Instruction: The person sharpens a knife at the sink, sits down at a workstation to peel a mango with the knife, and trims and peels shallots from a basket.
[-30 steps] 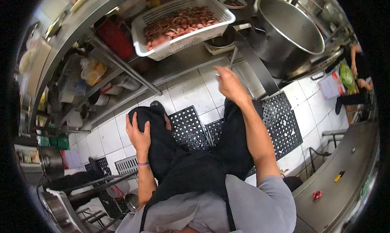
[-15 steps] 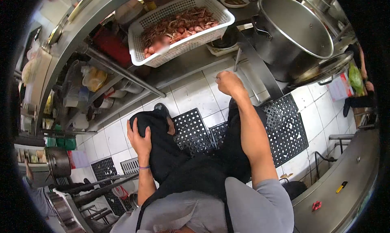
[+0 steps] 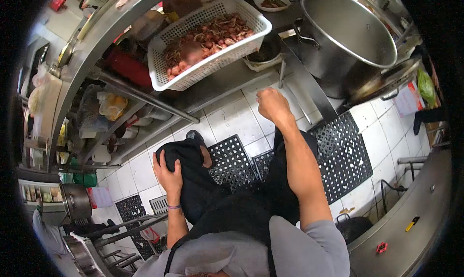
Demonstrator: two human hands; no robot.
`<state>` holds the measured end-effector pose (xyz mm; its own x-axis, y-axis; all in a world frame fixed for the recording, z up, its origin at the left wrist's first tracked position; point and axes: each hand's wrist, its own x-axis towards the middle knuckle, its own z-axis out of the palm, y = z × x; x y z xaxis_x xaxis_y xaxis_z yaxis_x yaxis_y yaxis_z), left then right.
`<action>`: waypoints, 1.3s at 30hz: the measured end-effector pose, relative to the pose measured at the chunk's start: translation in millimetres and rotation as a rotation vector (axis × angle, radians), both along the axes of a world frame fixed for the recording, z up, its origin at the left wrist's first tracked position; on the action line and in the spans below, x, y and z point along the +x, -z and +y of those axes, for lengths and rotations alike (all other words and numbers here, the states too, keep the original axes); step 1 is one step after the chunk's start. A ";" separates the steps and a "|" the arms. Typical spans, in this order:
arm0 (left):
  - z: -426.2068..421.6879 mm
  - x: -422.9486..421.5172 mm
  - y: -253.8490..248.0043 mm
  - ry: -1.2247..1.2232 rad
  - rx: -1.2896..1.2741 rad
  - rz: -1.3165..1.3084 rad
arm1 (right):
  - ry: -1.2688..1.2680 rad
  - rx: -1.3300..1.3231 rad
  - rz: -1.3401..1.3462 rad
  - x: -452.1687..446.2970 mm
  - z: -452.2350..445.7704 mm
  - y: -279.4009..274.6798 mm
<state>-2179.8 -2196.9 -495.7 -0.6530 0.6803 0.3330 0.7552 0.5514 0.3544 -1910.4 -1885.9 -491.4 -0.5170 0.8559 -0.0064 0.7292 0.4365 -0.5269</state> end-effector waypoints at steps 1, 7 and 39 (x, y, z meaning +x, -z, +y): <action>0.2 0.2 -0.1 0.004 0.008 -0.001 | 0.001 0.016 0.018 0.7 0.2 1.1; 6.3 5.2 -6.0 0.014 0.007 -0.009 | 0.001 0.133 0.115 3.2 -0.3 3.1; 158.3 161.9 -252.2 1.659 0.355 -0.607 | 0.351 0.235 0.386 9.1 32.6 22.5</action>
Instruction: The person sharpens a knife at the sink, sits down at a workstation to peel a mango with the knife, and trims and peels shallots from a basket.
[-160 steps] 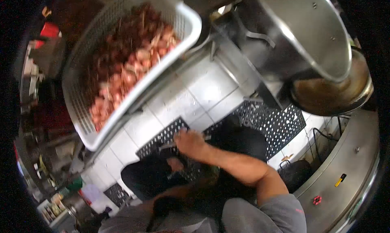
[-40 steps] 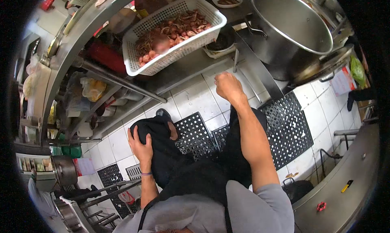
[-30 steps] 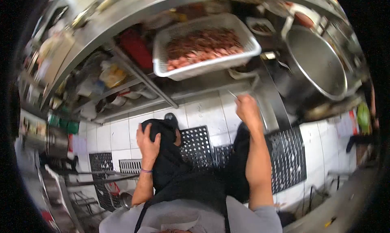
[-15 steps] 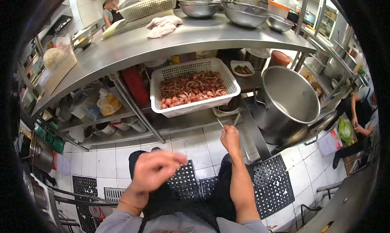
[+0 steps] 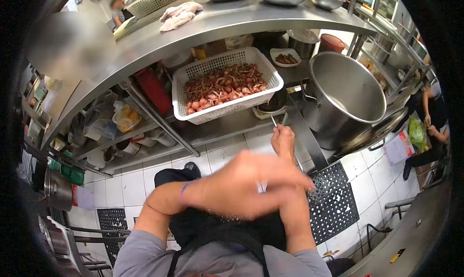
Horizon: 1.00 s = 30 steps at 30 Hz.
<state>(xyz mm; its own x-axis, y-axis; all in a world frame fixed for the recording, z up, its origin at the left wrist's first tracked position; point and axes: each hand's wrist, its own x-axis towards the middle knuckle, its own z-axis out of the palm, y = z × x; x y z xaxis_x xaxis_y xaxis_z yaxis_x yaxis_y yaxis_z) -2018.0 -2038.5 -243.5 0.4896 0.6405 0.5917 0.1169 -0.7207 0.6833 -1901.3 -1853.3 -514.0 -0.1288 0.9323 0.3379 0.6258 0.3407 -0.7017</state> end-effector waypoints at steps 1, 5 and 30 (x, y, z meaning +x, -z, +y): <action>14.6 -6.6 30.3 0.035 -0.467 -0.281 | 0.036 -0.023 0.042 3.1 2.4 2.8; 78.2 -60.0 131.2 -0.102 -1.338 -1.383 | 0.129 -0.074 0.107 8.0 22.3 -0.9; 180.9 -154.5 194.9 -0.220 -1.205 -1.920 | 0.186 -0.023 0.174 10.4 28.5 0.8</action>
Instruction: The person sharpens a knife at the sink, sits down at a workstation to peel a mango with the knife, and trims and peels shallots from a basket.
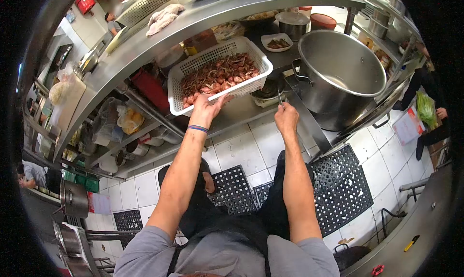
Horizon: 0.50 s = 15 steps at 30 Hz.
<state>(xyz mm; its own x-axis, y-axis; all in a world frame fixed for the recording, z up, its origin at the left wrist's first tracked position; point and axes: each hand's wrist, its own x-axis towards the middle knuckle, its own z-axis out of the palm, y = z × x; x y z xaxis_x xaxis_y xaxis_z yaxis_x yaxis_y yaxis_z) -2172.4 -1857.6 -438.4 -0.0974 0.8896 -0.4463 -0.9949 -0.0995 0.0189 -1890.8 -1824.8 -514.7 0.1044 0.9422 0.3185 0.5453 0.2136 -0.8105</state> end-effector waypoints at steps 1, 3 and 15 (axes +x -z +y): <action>-2.6 -0.4 -6.7 0.029 -0.056 -0.032 | 0.000 -0.006 0.013 1.3 0.0 -1.3; -9.2 1.4 -11.4 0.046 -0.061 -0.035 | -0.008 -0.030 0.031 3.2 -0.9 -5.4; -39.0 -12.2 -20.7 0.160 -0.060 0.092 | 0.010 -0.041 0.088 6.7 1.0 -19.0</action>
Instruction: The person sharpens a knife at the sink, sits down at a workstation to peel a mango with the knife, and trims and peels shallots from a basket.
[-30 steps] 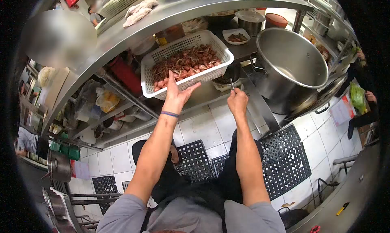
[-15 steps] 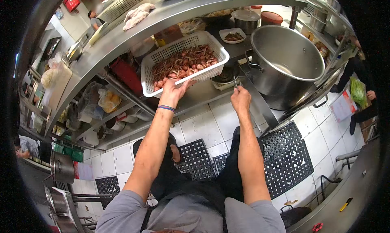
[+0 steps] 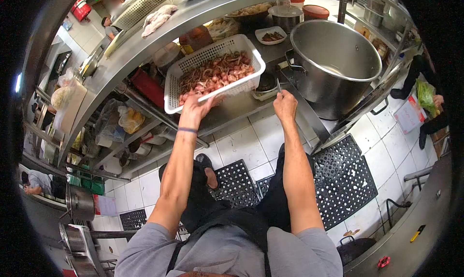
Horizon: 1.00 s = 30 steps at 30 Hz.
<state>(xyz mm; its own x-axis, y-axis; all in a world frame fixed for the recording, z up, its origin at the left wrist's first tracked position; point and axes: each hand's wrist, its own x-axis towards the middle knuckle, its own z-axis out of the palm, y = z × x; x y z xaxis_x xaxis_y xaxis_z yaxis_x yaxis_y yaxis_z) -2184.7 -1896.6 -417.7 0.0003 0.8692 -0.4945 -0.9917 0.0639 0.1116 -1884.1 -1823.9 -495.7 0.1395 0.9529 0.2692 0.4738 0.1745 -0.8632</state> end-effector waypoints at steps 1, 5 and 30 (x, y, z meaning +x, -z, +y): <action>-19.1 2.6 -4.5 0.003 0.001 0.043 | 0.001 0.000 0.001 2.1 0.9 1.9; -89.9 -5.9 28.3 -0.014 0.135 0.244 | 0.025 0.013 0.026 11.8 2.8 4.4; -219.3 31.5 210.9 -0.105 -0.261 0.086 | -0.008 -0.100 -0.125 15.1 0.6 1.1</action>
